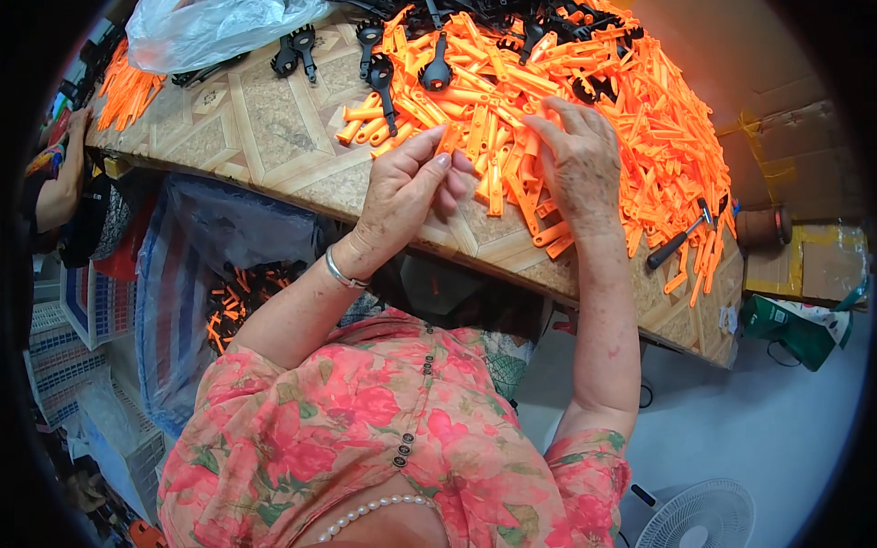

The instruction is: The person assembles orange plastic handles onto black plastic heads using a hammer. They pick up a handle and a head, insert the handle into the head, and strike the assembly with a hammer to secure it. The finished units are placed on the table.

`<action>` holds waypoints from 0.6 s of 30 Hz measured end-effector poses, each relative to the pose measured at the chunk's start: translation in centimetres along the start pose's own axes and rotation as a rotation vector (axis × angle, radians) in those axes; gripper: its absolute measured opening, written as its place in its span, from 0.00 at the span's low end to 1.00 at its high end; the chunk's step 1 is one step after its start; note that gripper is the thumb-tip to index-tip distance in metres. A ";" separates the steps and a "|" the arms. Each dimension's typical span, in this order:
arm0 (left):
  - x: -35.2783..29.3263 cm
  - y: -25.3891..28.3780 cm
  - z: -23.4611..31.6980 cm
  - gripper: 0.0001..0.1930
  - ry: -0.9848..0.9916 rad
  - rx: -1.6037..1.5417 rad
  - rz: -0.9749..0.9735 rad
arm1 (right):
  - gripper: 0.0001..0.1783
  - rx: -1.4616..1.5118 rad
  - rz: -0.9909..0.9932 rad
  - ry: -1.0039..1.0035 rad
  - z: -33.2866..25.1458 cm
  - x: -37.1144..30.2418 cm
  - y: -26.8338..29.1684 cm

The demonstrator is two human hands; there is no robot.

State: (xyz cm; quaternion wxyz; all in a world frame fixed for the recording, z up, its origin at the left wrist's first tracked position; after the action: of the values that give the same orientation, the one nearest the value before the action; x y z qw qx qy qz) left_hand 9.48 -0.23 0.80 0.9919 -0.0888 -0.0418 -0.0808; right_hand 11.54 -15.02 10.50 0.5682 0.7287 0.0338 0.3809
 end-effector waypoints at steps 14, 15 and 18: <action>-0.3 -1.2 1.9 0.17 -0.211 0.278 -0.018 | 0.16 0.097 0.235 -0.288 0.0 -7.6 4.2; -0.8 -1.6 3.0 0.17 -0.327 0.397 -0.001 | 0.16 0.066 0.270 -0.294 -0.3 -7.7 4.8; -1.9 -2.4 4.8 0.16 -0.512 0.528 0.033 | 0.16 0.143 0.337 -0.311 -2.1 -7.4 5.1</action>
State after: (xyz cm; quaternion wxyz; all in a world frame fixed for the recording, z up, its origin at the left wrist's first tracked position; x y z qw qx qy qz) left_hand 6.91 -1.42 5.77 0.9392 0.1521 -0.3068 -0.0262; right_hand 3.15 -18.69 11.19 0.4421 0.8123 -0.1492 0.3499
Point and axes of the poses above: each hand's wrist, its own x-axis towards the middle knuckle, its own y-axis out of the back of the hand, z = x × y, the point moved 9 cm from there along x, towards the middle knuckle, and after that the axes turned 12 degrees about x, right-handed, at the moved point
